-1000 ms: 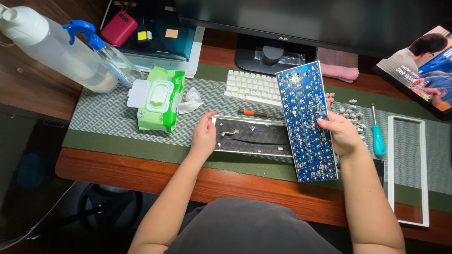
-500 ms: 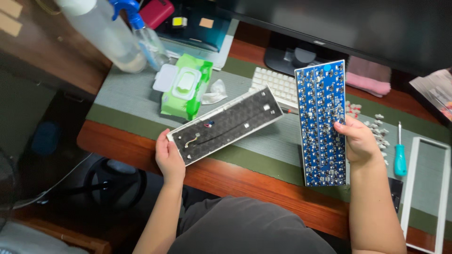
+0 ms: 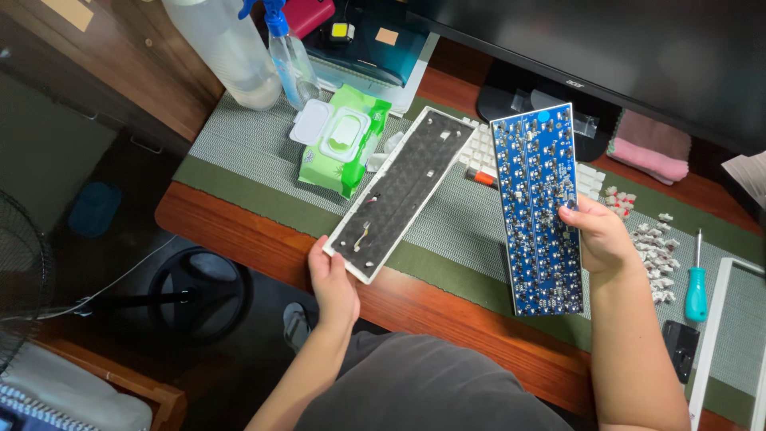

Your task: The person cleans a disassembled mechanical keyboard by wiping the PCB with a wet wipe and using a keycap puller to remove switches one by one. The person then flips the PCB to inspect the underside and continues removing switches.

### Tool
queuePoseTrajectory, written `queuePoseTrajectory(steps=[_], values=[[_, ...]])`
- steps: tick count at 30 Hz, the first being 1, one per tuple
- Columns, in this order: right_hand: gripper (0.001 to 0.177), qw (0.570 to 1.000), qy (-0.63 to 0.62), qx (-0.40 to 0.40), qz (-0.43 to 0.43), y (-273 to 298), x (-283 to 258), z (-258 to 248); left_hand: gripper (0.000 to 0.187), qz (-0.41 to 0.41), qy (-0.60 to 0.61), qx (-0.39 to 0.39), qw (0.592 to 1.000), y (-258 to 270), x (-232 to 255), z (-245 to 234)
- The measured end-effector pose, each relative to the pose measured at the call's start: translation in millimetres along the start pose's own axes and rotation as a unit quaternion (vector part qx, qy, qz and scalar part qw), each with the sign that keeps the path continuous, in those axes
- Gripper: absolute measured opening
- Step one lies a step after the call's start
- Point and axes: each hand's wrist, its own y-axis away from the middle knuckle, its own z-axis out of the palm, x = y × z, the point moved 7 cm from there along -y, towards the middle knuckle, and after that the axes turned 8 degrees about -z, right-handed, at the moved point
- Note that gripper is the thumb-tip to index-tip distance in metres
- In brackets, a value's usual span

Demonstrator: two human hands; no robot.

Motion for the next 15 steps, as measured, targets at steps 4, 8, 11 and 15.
queuePoseTrajectory(steps=[4,8,11,15], values=[[0.040,1.000,-0.011,-0.005,0.000,1.2,-0.4,2.8,0.043,0.005,-0.019,-0.001,1.000,3.3,-7.9,7.1],[0.041,1.000,0.014,0.007,0.005,-0.2,2.2,4.5,0.044,0.009,-0.063,0.008,0.998,4.2,-11.8,14.3],[0.040,0.999,0.028,0.014,0.011,-1.3,6.6,7.6,0.048,0.029,-0.119,-0.002,0.993,6.6,-6.9,24.3],[0.040,0.997,0.063,0.036,0.024,-3.0,16.6,10.4,0.053,0.053,-0.146,-0.033,0.987,12.9,9.7,37.5]])
